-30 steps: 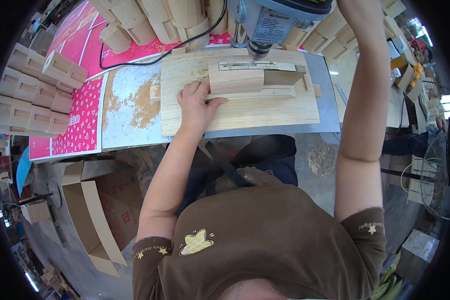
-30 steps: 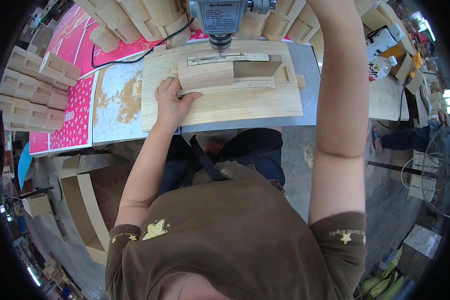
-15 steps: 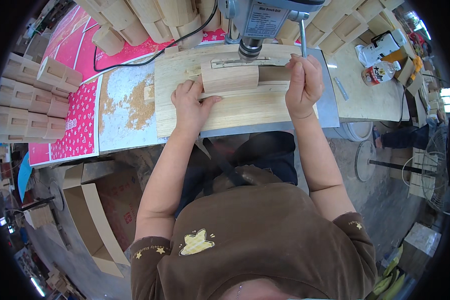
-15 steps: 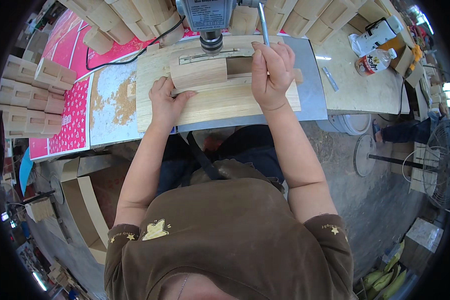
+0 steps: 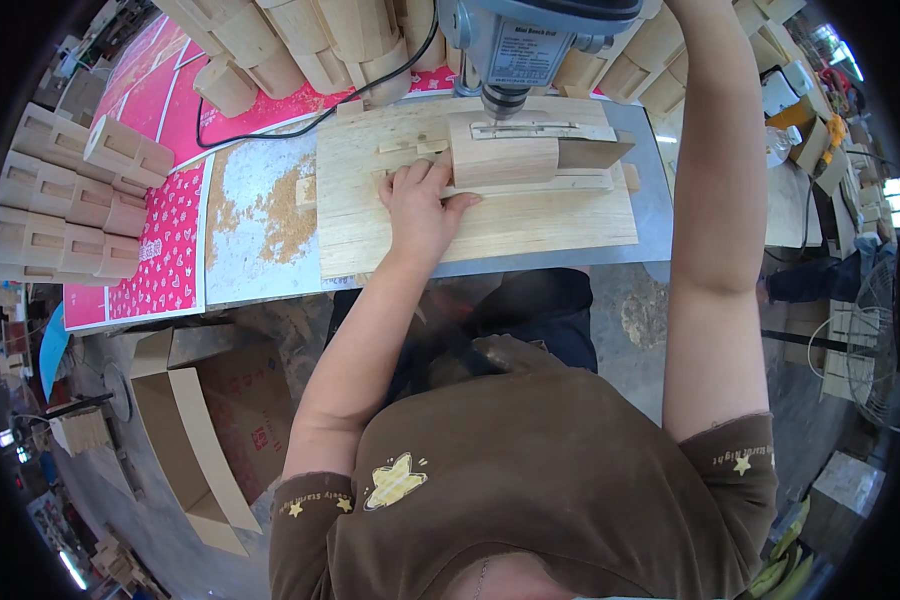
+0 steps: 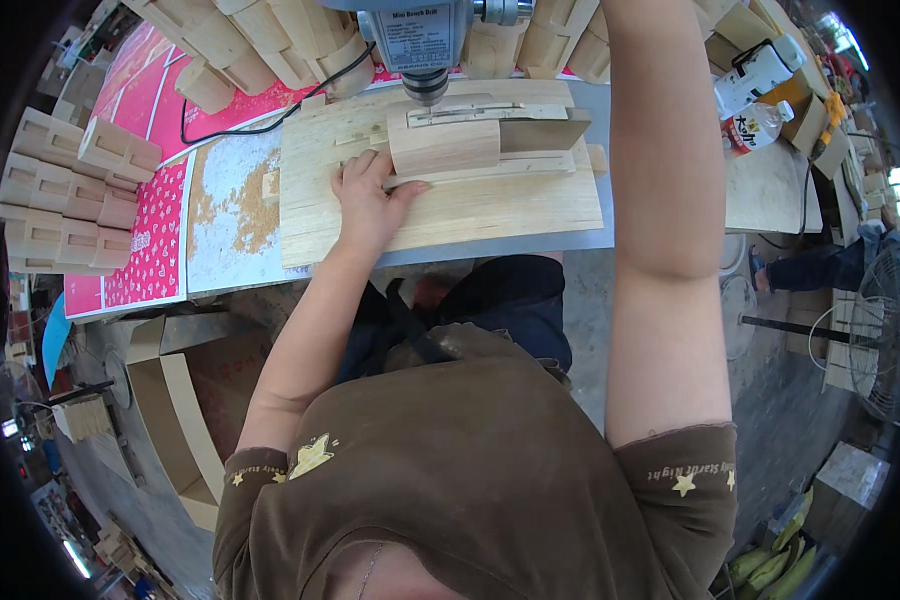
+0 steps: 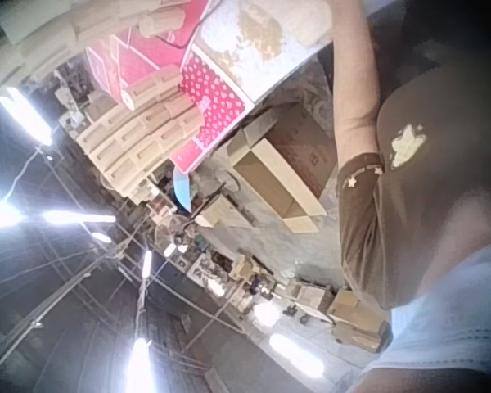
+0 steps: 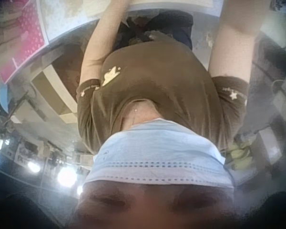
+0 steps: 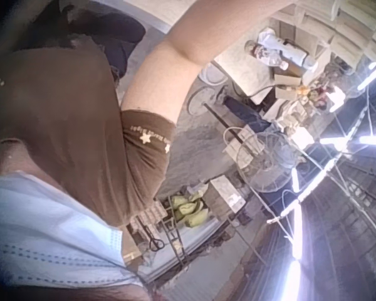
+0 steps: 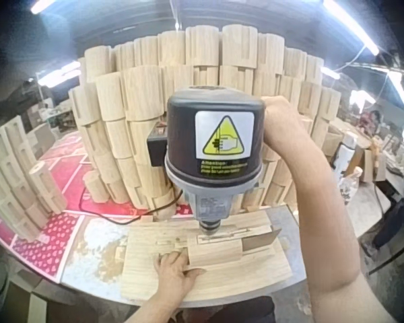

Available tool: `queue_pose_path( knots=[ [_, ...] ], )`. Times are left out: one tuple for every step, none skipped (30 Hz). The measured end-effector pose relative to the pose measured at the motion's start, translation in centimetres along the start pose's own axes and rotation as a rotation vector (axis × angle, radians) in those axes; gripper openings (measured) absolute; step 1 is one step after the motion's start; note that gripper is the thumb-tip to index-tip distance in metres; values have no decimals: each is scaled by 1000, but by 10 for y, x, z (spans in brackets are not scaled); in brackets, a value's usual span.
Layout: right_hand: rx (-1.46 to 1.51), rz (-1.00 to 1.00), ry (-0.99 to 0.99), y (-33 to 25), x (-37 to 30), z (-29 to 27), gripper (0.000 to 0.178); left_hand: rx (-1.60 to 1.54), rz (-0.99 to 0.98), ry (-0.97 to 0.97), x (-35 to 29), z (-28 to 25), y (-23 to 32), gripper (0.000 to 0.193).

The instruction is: Drilling holes into cylindrical wooden blocks using a drill press.

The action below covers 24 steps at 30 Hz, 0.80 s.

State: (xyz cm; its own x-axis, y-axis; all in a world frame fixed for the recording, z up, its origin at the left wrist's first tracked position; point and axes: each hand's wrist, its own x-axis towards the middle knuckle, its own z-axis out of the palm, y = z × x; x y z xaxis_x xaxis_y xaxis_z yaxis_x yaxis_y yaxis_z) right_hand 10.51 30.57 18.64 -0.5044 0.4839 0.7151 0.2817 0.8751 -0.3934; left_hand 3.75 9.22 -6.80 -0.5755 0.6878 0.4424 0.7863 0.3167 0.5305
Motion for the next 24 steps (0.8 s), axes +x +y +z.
queue_pose_path(
  knots=[
    [-2,-9,-44,0,1,0,40,-3,2,1,1,-1,0,61],
    [-7,-9,-43,1,-4,-8,40,-23,1,-25,3,-2,0,60],
    [25,-20,-61,-19,-20,-21,40,-35,-13,-51,2,-4,-2,59],
    [58,-34,-76,-33,-33,-31,40,-31,-23,-47,1,-4,-3,59],
    [59,-33,-79,-32,-46,-36,40,-28,-12,-37,1,-4,-3,59],
    [47,18,-35,-23,-63,-37,31,-26,-3,-27,1,-4,-3,59],
    [37,71,11,-16,-82,-35,26,-24,-4,-28,0,-5,-5,59],
    [87,9,10,-16,-104,-34,26,-28,11,-29,1,-4,-4,59],
    [163,-60,4,-11,-127,-25,25,-13,13,-21,-1,-3,-7,59],
    [203,-57,66,-6,-143,-15,24,-15,14,-23,0,-3,-6,59],
    [240,-51,127,-2,-159,-5,22,-21,14,-25,1,-3,-4,59],
    [278,-50,192,3,-173,10,15,-25,15,-26,2,-3,-3,59],
    [320,-50,257,10,-183,26,7,-25,14,-30,0,-3,-4,59],
    [316,-49,256,20,-188,42,7,-24,17,-23,0,-3,-5,59],
    [325,-144,300,31,-191,57,6,-20,21,-14,1,-3,-4,59],
    [337,-240,342,36,-191,65,6,-20,20,-13,1,-3,-4,59],
    [337,-242,342,40,-193,67,6,-19,14,-21,1,-3,-3,58],
    [348,-243,343,43,-193,67,7,-19,9,-30,2,-2,-2,58],
    [362,-244,344,42,-191,66,7,-17,8,-26,2,-2,-2,58],
    [364,-246,345,40,-191,62,7,-15,12,-22,1,-2,-2,58],
    [345,-255,311,37,-190,54,6,-14,17,-19,1,-2,-2,57],
    [325,-263,277,34,-186,45,6,-15,18,-17,2,-1,-2,57],
    [347,-279,295,33,-178,37,9,-8,10,-18,0,-2,-4,57],
    [369,-294,313,29,-167,27,14,0,1,-18,-1,-3,-5,57]
  ],
)
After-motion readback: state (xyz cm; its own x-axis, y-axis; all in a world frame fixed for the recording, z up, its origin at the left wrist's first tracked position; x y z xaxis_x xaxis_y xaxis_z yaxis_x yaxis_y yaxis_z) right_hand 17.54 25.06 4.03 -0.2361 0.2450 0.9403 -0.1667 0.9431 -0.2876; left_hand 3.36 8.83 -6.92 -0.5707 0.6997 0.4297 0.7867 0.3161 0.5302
